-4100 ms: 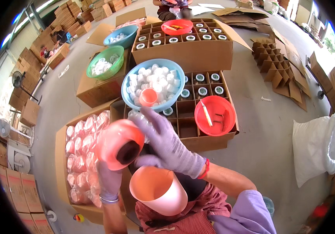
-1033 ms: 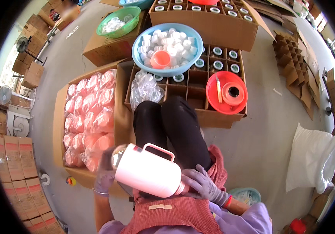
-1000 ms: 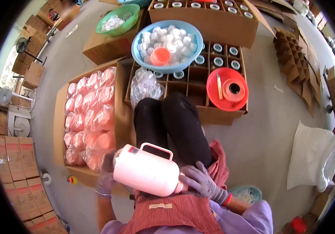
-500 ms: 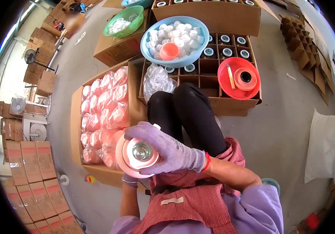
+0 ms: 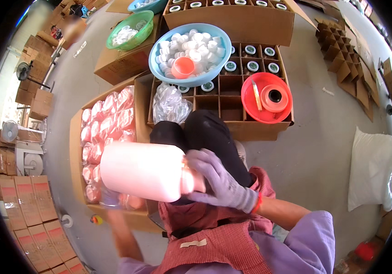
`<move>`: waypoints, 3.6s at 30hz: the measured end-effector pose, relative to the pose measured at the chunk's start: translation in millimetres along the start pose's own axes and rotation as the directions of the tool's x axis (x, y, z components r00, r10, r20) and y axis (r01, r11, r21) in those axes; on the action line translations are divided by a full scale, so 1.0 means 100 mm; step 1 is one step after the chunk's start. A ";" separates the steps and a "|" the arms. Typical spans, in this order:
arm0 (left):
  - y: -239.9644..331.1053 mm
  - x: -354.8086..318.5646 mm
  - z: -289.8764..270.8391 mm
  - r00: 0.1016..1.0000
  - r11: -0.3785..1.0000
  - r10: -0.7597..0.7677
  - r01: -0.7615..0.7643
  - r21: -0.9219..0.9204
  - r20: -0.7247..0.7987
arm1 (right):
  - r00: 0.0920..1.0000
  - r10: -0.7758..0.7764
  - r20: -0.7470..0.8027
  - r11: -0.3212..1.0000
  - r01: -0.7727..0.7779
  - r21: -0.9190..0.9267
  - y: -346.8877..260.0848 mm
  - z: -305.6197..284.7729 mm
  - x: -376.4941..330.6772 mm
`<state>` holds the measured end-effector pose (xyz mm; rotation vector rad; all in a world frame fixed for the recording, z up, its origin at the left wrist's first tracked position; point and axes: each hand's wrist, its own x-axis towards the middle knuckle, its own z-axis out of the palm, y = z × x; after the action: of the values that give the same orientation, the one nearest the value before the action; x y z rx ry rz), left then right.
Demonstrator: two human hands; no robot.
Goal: The person assembles pink thermos bottles by inserting inner components, screwing on lids, and placing each finished unit into a plastic bag. The person repeats this sequence for multiple bottles, using a small tool to adjust parts inside the opening.
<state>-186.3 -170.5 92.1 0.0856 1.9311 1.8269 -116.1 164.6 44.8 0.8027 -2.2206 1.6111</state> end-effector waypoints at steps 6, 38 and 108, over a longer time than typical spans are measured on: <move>0.63 0.62 0.86 0.834 0.497 0.079 -0.507 0.704 0.545 | 0.948 -0.023 0.318 0.980 0.084 -0.182 0.36 -0.59 0.19; 0.49 1.04 1.30 0.987 0.964 0.160 -0.153 -0.217 0.011 | 0.999 -0.041 -0.026 0.706 0.011 -0.709 0.88 -1.40 0.92; 0.03 0.03 1.36 0.851 0.615 0.516 -0.451 0.647 0.102 | 0.920 -0.222 0.324 0.971 0.179 0.156 -0.13 -0.82 0.38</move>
<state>-138.0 -43.2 95.2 0.8507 2.7388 1.3275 -146.5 227.8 102.9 1.3909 -2.1776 1.6208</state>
